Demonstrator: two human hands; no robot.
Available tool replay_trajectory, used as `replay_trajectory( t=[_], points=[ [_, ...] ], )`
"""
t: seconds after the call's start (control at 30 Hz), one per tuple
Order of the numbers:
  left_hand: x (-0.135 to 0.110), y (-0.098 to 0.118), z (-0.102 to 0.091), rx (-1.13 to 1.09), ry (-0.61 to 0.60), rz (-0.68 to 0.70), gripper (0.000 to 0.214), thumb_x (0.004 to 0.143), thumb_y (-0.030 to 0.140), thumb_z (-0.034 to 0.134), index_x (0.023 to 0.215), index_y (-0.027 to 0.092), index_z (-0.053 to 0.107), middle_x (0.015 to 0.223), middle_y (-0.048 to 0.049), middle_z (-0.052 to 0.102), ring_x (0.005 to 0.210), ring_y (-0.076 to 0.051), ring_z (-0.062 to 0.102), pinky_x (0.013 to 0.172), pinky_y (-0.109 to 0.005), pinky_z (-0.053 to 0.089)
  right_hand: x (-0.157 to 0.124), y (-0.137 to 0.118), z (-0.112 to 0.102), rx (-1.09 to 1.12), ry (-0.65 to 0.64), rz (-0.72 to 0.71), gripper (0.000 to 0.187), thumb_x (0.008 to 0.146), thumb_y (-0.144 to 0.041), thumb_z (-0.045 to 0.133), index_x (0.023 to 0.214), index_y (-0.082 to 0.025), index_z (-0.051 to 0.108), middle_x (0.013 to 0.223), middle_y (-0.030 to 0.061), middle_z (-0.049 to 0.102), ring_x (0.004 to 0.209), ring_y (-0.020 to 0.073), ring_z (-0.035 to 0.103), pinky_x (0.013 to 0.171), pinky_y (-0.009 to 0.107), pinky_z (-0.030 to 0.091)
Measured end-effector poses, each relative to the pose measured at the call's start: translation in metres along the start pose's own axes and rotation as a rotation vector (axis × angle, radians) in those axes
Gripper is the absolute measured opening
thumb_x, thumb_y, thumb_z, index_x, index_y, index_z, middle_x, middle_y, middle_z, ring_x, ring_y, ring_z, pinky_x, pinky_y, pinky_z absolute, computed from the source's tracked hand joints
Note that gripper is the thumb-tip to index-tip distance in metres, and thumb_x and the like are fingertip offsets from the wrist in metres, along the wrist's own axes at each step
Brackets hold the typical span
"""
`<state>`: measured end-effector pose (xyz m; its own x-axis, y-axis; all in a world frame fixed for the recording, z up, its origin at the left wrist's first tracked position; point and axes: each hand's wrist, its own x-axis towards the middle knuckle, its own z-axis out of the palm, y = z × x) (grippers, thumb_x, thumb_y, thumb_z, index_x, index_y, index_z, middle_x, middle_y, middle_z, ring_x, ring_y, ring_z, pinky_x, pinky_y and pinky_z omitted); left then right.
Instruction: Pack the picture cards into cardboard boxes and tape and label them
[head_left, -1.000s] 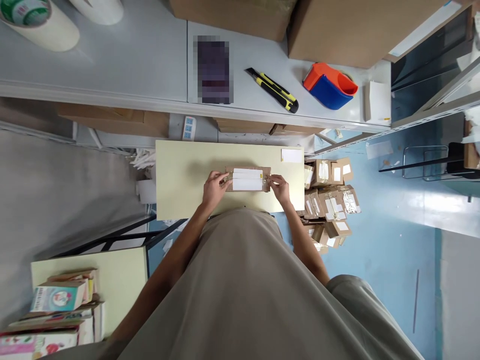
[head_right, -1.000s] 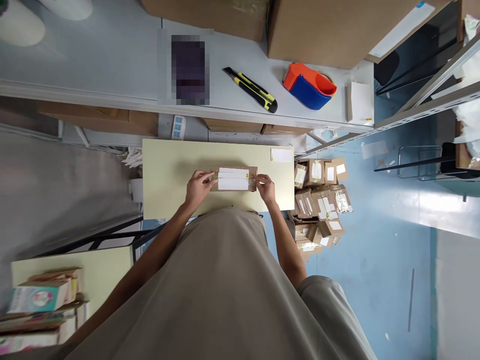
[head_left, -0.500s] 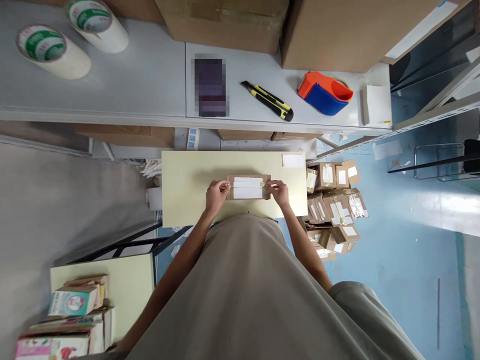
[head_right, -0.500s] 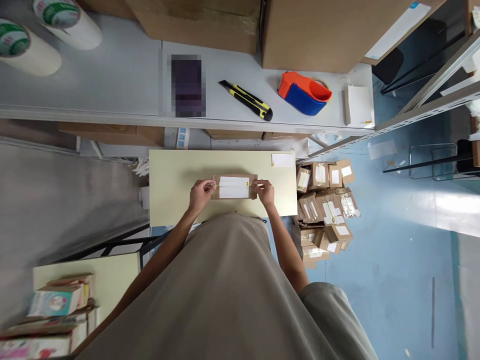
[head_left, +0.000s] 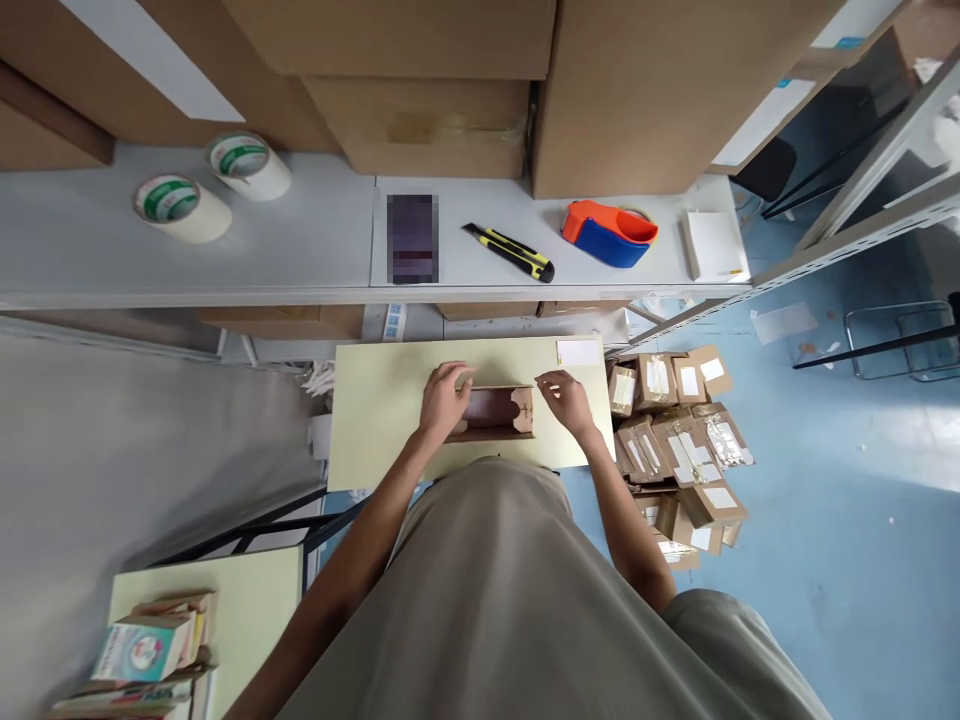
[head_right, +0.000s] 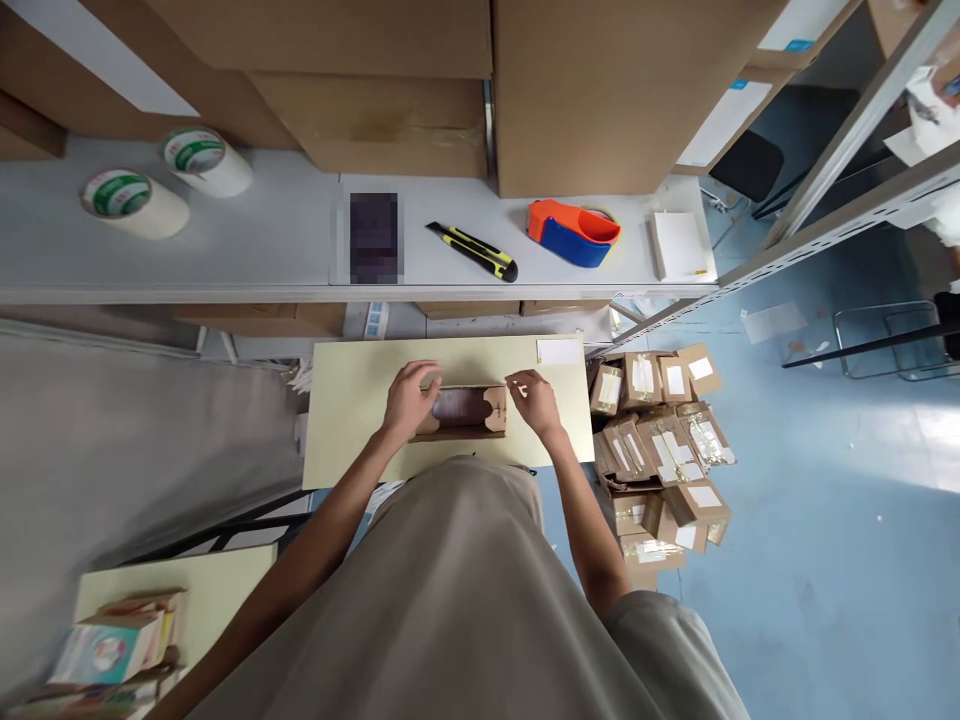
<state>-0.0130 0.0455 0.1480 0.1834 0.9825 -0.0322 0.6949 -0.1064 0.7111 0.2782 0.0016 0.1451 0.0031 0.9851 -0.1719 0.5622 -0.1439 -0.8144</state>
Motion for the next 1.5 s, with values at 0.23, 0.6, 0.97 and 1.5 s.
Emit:
replay_trajectory(
  t=[0.23,0.6,0.97,1.5],
  points=[
    [0.084,0.115,-0.010,-0.144,0.143,0.315,0.024,0.109,0.023,0.059,0.124,0.024,0.078,0.127,-0.0070,0.085,0.124,-0.026,0.078,0.116,-0.044,0.061,0.057,-0.070,-0.113,-0.218,0.397,-0.366,0.033,0.117,-0.040,0.055,0.138,-0.025,0.075,0.139,0.0145,0.076,0.134,0.0335,0.073,0.118,0.052,0.061],
    [0.136,0.217,-0.011,-0.181,0.280,0.567,0.022,0.115,0.027,0.059,0.123,0.022,0.079,0.119,-0.0061,0.084,0.114,-0.022,0.079,0.108,-0.037,0.061,0.193,-0.062,-0.166,-0.527,0.429,-0.367,0.041,0.113,-0.035,0.055,0.147,-0.011,0.058,0.141,0.0260,0.070,0.143,0.0416,0.062,0.124,0.072,0.047],
    [0.065,0.164,0.025,-0.392,0.258,0.342,0.020,0.111,0.026,0.062,0.122,0.023,0.078,0.115,-0.0070,0.087,0.111,-0.023,0.083,0.108,-0.039,0.063,0.128,-0.048,-0.131,-0.388,0.475,-0.341,0.037,0.117,-0.044,0.048,0.146,-0.022,0.052,0.136,0.0205,0.071,0.135,0.0396,0.069,0.121,0.069,0.051],
    [-0.073,0.092,-0.008,-0.860,0.243,-0.011,0.034,0.103,0.055,0.078,0.113,0.023,0.070,0.110,-0.0071,0.082,0.104,-0.022,0.083,0.097,-0.035,0.068,-0.037,-0.124,0.009,0.255,0.014,-0.191,0.054,0.104,-0.075,0.069,0.123,-0.028,0.054,0.113,0.0061,0.074,0.100,0.0226,0.072,0.093,0.038,0.064]
  ],
)
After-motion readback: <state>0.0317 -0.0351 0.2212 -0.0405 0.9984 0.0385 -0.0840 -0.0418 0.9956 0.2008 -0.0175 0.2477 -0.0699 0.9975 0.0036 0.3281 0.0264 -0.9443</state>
